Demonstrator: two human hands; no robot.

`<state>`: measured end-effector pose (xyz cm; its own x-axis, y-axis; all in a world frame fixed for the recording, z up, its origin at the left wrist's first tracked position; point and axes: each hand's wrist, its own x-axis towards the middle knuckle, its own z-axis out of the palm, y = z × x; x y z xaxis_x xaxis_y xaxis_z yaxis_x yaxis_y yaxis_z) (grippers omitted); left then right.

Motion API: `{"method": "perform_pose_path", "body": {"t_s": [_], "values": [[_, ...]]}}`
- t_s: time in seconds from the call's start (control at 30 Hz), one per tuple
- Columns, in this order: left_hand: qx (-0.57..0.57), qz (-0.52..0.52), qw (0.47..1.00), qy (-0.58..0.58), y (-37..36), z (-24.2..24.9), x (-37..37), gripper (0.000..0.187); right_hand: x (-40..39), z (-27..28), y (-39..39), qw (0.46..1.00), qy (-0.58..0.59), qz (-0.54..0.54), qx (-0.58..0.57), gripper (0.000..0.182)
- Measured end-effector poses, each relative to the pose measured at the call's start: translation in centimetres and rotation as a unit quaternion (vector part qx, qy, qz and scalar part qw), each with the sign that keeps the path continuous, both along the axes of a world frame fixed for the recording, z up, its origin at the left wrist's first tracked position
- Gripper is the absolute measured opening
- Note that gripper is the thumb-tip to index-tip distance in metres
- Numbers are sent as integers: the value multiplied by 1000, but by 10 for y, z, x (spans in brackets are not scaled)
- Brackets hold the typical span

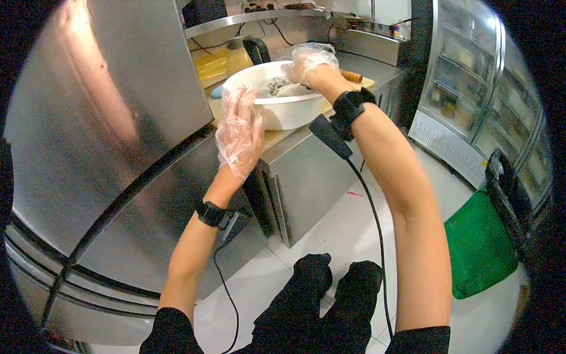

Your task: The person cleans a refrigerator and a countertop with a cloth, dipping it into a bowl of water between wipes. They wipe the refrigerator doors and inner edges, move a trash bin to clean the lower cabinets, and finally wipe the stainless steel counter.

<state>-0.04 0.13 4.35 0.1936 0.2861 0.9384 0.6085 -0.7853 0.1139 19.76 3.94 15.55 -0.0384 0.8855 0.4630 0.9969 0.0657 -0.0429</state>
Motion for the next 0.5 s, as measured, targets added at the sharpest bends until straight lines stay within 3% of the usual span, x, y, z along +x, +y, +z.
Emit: {"method": "perform_pose_path", "body": {"t_s": [0.1, 0.13, 0.23, 0.3, 0.37, 0.43, 0.5], "values": [[41, -10, 999, -15, 0, 11, 1, 29, -18, 14, -17, 985, -47, 144, -87, 52], [71, -20, 997, -21, 2, 15, 2, 26, -13, 21, -5, 926, -123, 269, -233, 61], [72, -1, 996, 55, 14, 28, 7, 24, -23, 11, -13, 956, -47, 108, -271, 66], [46, 17, 996, 74, 15, 32, 13, 25, -18, 12, -5, 923, -120, 121, -345, 65], [17, 84, 980, 178, 18, 35, 19, 29, -16, 13, -3, 909, -128, 124, -377, 65], [29, 54, 991, 123, 14, 37, 27, 29, -17, 12, -5, 919, -59, 20, -389, 68], [28, 69, 986, 147, 11, 39, 28, 29, -24, 8, 0, 925, -106, 8, -365, 64]]}}
